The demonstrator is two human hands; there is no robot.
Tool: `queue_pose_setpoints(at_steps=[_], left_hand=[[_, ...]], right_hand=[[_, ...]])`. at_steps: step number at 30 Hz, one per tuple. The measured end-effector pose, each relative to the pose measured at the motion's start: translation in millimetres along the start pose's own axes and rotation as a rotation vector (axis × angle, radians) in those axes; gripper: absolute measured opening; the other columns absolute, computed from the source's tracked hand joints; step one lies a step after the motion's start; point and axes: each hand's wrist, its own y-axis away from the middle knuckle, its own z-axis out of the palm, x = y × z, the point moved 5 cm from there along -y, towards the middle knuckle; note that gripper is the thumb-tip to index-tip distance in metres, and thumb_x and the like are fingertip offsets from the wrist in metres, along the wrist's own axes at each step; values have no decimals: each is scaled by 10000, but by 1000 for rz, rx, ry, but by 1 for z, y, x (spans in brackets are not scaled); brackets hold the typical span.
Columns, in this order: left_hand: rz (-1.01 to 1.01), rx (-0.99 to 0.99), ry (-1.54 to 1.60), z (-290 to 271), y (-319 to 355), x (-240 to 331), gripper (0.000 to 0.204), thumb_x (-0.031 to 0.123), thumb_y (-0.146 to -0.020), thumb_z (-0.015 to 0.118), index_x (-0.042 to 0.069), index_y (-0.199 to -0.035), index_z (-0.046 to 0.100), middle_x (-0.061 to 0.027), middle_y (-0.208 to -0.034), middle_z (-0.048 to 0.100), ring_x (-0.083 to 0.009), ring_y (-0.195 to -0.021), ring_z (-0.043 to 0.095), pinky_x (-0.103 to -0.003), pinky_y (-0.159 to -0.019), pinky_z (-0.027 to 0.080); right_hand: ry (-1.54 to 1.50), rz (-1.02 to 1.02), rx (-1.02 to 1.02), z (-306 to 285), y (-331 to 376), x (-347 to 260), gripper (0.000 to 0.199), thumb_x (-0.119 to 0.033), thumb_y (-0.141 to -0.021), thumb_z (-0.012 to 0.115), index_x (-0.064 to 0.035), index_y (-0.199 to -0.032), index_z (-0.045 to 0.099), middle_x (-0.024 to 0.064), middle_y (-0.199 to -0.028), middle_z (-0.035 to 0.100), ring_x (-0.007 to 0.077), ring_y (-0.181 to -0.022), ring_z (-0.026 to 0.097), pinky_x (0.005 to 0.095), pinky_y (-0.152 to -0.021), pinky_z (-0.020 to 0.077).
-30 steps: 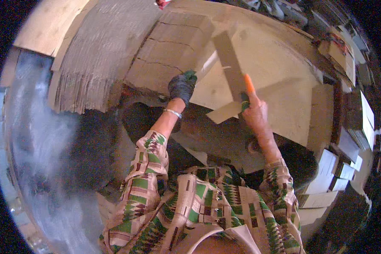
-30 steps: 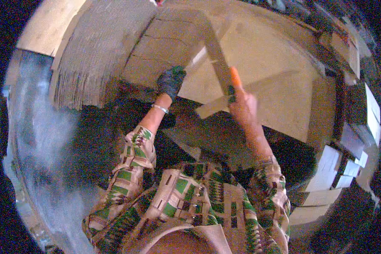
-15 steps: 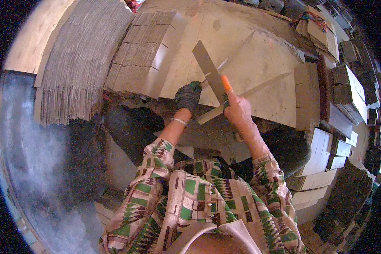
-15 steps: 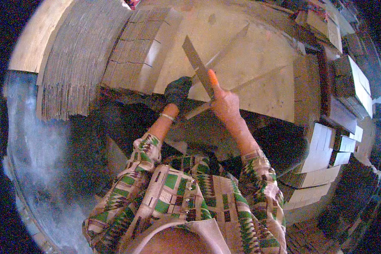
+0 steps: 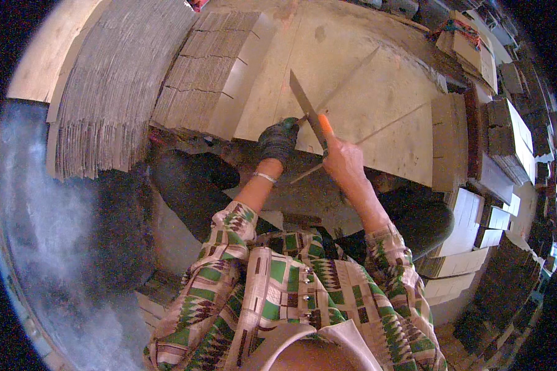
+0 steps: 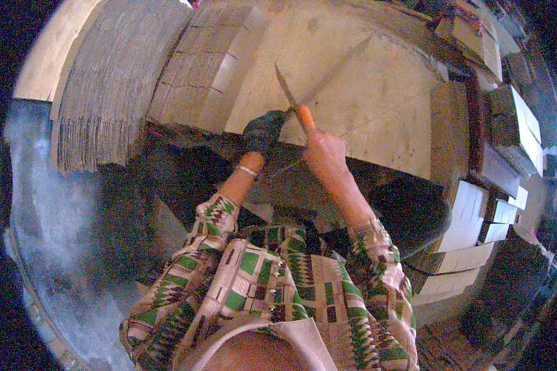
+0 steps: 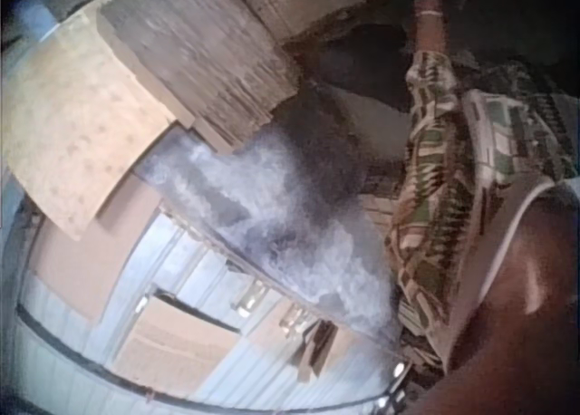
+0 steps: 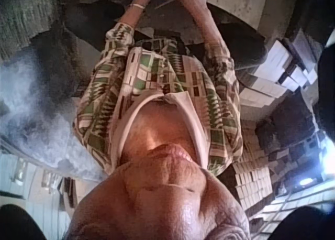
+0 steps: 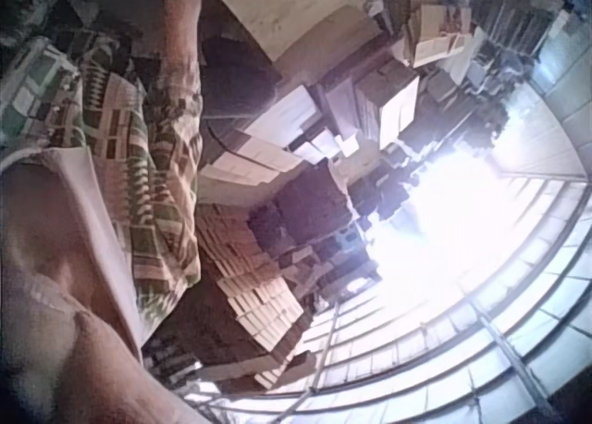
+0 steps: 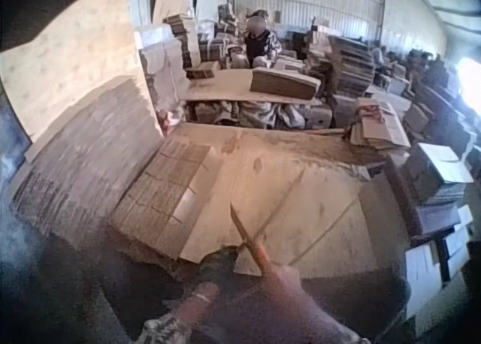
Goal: The person sits on the floor and uses a knife to cut large sheets of cardboard into smaller rectangular pieces. They repeatedly pick up sheets, cut them, and stack the resulting pieces on the table.
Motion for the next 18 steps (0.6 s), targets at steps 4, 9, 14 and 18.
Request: queue_pose_setpoints(at_steps=[4, 9, 14, 18], left_hand=[[-80, -108, 64, -8, 1, 14, 383, 451, -958, 512, 198, -1205, 660, -174, -1106, 696, -396, -999, 670, -511, -842, 536], [52, 225, 80, -34, -1, 21, 547, 520, -891, 631, 114, -1258, 626, -160, -1233, 664, -374, -1119, 631, -448, -923, 513], [258, 412, -214, -46, -35, 69, 543, 551, -866, 642, 127, -1206, 659, -119, -1279, 630, -376, -1331, 454, -581, -1127, 297], [194, 114, -449, -31, -62, 65, 289, 438, -856, 626, 180, -924, 735, -29, -1084, 706, -306, -1274, 503, -665, -1092, 276]], right_hand=[[9, 93, -96, 41, -11, 21, 923, -5, -730, 632, -229, -1563, 303, 190, -826, 703, 391, -767, 696, 498, -680, 549], [-59, 296, -302, -20, -1, 24, 877, -3, -739, 618, -194, -1546, 335, 198, -1036, 698, 406, -1007, 664, 493, -835, 544], [209, -31, 221, -17, 16, 91, 580, -34, -774, 624, -132, -1340, 543, 169, -1264, 615, 370, -1259, 515, 483, -1011, 459], [210, 1, -10, 10, 8, 82, 415, -29, -713, 669, -95, -1121, 641, 132, -1240, 616, 355, -1258, 513, 492, -1057, 419]])
